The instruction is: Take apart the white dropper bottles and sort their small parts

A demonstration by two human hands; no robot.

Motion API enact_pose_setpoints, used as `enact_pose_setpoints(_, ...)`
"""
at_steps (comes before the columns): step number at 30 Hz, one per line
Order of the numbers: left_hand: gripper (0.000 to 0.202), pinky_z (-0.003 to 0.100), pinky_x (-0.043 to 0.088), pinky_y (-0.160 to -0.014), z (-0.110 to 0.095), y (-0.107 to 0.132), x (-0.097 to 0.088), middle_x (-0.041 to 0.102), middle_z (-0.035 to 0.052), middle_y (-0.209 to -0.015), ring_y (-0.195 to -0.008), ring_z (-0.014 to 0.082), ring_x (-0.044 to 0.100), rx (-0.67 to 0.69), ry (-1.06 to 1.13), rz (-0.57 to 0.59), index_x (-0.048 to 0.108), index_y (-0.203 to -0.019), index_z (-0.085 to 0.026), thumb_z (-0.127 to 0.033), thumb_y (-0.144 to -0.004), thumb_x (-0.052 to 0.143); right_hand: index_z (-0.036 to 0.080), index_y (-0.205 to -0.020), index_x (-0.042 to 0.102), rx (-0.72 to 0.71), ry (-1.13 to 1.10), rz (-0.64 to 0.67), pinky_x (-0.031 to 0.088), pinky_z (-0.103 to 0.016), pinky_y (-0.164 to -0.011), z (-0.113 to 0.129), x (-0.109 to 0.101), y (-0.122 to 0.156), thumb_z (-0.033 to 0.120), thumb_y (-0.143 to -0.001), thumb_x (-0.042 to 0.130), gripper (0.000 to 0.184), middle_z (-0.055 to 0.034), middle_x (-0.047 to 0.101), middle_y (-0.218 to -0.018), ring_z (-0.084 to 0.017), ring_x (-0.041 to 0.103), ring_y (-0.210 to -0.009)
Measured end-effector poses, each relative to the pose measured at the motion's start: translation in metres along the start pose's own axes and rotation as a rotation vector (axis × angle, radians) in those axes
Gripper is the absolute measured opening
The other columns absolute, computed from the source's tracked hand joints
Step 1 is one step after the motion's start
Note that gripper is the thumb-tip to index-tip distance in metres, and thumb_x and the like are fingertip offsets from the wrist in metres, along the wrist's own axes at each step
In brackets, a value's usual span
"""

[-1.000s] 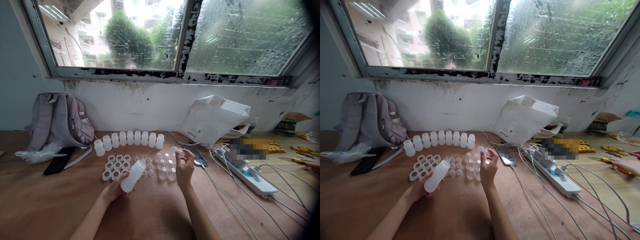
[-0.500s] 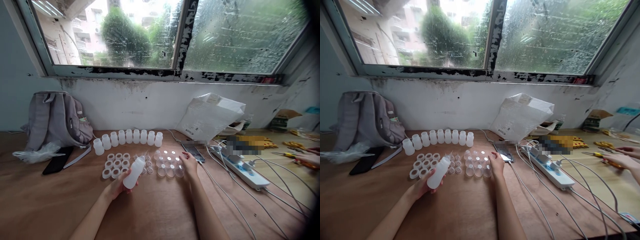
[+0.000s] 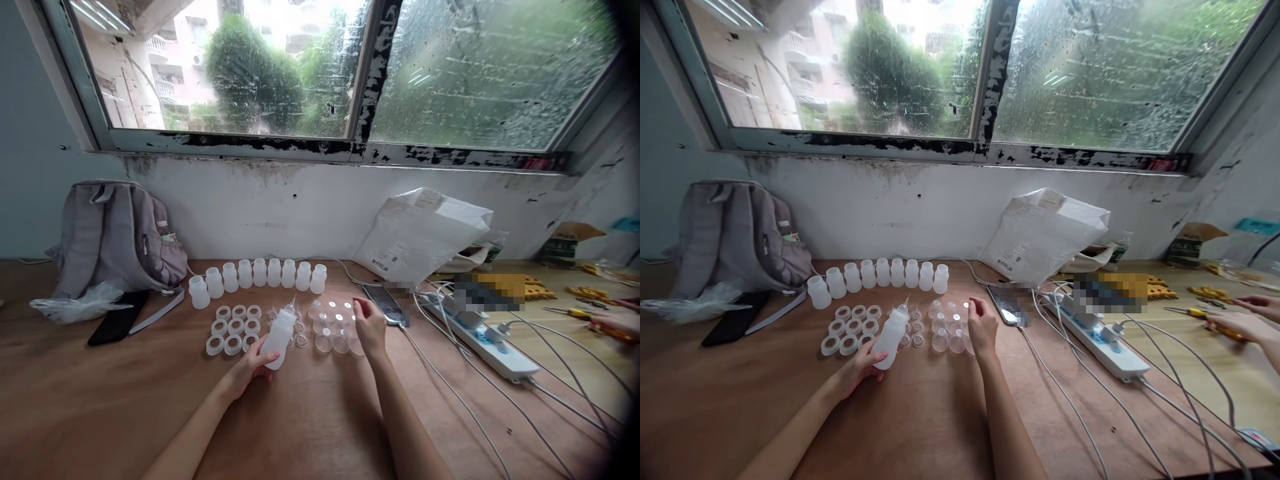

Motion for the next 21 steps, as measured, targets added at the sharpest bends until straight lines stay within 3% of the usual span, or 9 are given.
enact_pose_setpoints(2,0.036,0.019,0.033,-0.047,-0.001,0.000,0.005,0.046,0.0023,-0.077,-0.066,0.0113,0.045,0.017,-0.024,0.018,0.050,-0.101,-0.015,-0.032,-0.070,0.056,0.017,-0.088,0.060,0.051,-0.248,0.165,0.045,-0.035,-0.071,0.022,0.028,0.021,0.044,-0.069,0.055,0.034,-0.0086,0.064,-0.083,-0.021,0.059,-0.075)
enact_pose_setpoints(5,0.040,0.019,0.031,-0.045,-0.002,-0.001,0.006,0.046,0.0006,-0.074,-0.060,0.0098,0.043,0.035,-0.141,0.005,0.047,-0.103,-0.015,-0.033,-0.069,0.056,0.022,-0.098,0.057,0.161,-0.536,0.554,0.044,-0.034,-0.075,0.055,0.082,0.069,0.040,-0.068,0.061,0.035,-0.0072,0.061,-0.099,-0.020,0.058,-0.085)
enact_pose_setpoints(8,0.041,0.022,0.035,-0.053,-0.013,0.000,0.001,0.049,0.0007,-0.076,-0.063,0.0115,0.046,0.168,-0.465,-0.095,0.047,-0.099,-0.017,-0.030,-0.062,0.061,0.023,-0.106,0.052,0.341,-0.698,0.735,0.045,-0.033,-0.072,0.064,0.114,0.112,0.038,-0.068,0.063,0.043,-0.0073,0.061,-0.100,-0.021,0.057,-0.088)
enact_pose_setpoints(11,0.039,0.027,0.039,-0.064,-0.029,0.008,0.003,0.052,0.0046,-0.088,-0.075,0.0177,0.051,0.362,-0.910,-0.239,0.050,-0.096,-0.019,-0.029,-0.060,0.061,0.019,-0.095,0.055,0.534,-0.783,0.681,0.045,-0.032,-0.070,0.048,0.126,0.132,0.035,-0.065,0.066,0.036,-0.0064,0.064,-0.086,-0.021,0.059,-0.083)
enact_pose_setpoints(14,0.038,0.029,0.040,-0.064,-0.030,0.014,0.010,0.055,0.0059,-0.088,-0.076,0.0201,0.053,0.408,-1.150,-0.293,0.051,-0.098,-0.019,-0.030,-0.062,0.058,0.017,-0.078,0.057,0.613,-0.827,0.616,0.044,-0.031,-0.069,0.034,0.128,0.137,0.031,-0.063,0.067,0.023,-0.0052,0.064,-0.078,-0.020,0.059,-0.078)
enact_pose_setpoints(17,0.030,0.025,0.039,-0.058,-0.028,0.015,0.014,0.056,0.0026,-0.075,-0.065,0.0170,0.053,0.363,-1.119,-0.267,0.053,-0.088,-0.018,-0.028,-0.060,0.058,0.018,-0.069,0.056,0.628,-0.833,0.615,0.044,-0.031,-0.069,0.032,0.127,0.137,0.029,-0.062,0.067,0.017,-0.0041,0.065,-0.074,-0.020,0.059,-0.075)
enact_pose_setpoints(21,0.022,0.021,0.033,-0.048,-0.029,0.013,0.019,0.053,-0.0013,-0.064,-0.053,0.0118,0.047,0.277,-0.921,-0.189,0.054,-0.081,-0.018,-0.026,-0.061,0.058,0.018,-0.067,0.057,0.598,-0.833,0.630,0.044,-0.030,-0.067,0.035,0.125,0.135,0.029,-0.062,0.065,0.014,-0.0036,0.065,-0.072,-0.019,0.059,-0.073)
Point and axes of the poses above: each hand's wrist, its own y-axis away from the middle knuckle, its own x-axis out of the palm, z = x × y, the point moved 10 cm from there along -y, towards the middle knuckle
